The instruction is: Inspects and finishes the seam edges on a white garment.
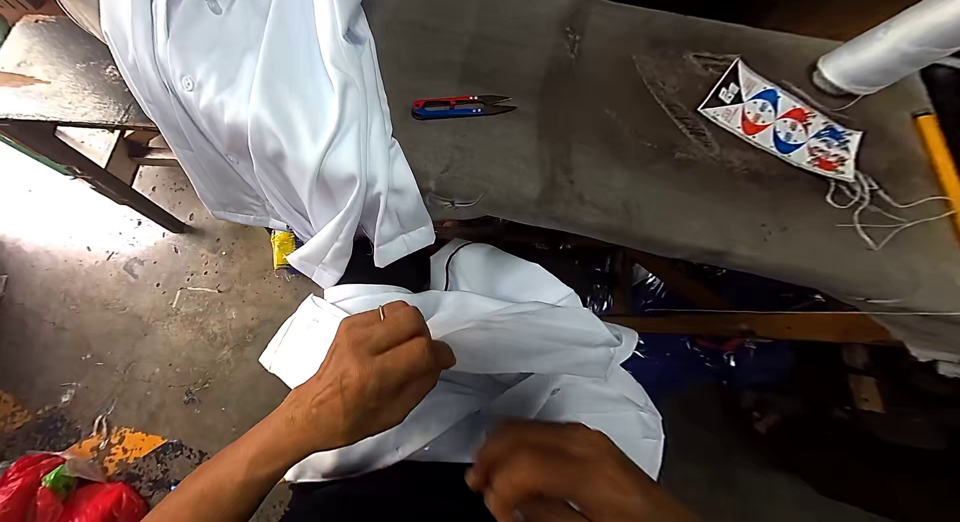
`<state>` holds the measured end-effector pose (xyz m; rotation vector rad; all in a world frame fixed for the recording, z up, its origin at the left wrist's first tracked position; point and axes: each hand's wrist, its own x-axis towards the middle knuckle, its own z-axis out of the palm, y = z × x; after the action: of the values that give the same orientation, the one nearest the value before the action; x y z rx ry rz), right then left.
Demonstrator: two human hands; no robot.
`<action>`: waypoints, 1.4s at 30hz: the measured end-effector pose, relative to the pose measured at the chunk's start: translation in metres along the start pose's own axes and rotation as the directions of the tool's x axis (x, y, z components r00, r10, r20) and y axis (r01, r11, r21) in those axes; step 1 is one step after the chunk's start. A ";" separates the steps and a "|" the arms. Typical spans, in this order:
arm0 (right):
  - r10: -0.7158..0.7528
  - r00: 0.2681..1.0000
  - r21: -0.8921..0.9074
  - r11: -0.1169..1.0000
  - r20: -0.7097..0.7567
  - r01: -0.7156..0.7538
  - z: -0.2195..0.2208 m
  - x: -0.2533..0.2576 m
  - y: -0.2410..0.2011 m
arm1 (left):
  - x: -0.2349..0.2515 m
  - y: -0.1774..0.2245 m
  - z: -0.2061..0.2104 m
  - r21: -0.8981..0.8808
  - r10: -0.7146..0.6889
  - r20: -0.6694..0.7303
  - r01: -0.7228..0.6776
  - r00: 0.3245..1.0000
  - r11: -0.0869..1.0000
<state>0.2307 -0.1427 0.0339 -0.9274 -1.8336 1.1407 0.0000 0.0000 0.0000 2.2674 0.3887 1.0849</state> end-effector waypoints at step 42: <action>0.035 0.863 -0.146 0.981 -0.505 -0.125 0.013 0.061 0.046 | 0.001 -0.021 -0.006 -0.718 -0.523 0.325 0.566 0.788 0.406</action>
<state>0.2012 -0.0794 0.0017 -1.2769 -1.4856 0.6985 -0.0043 0.0187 -0.0096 1.1938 0.4656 0.6302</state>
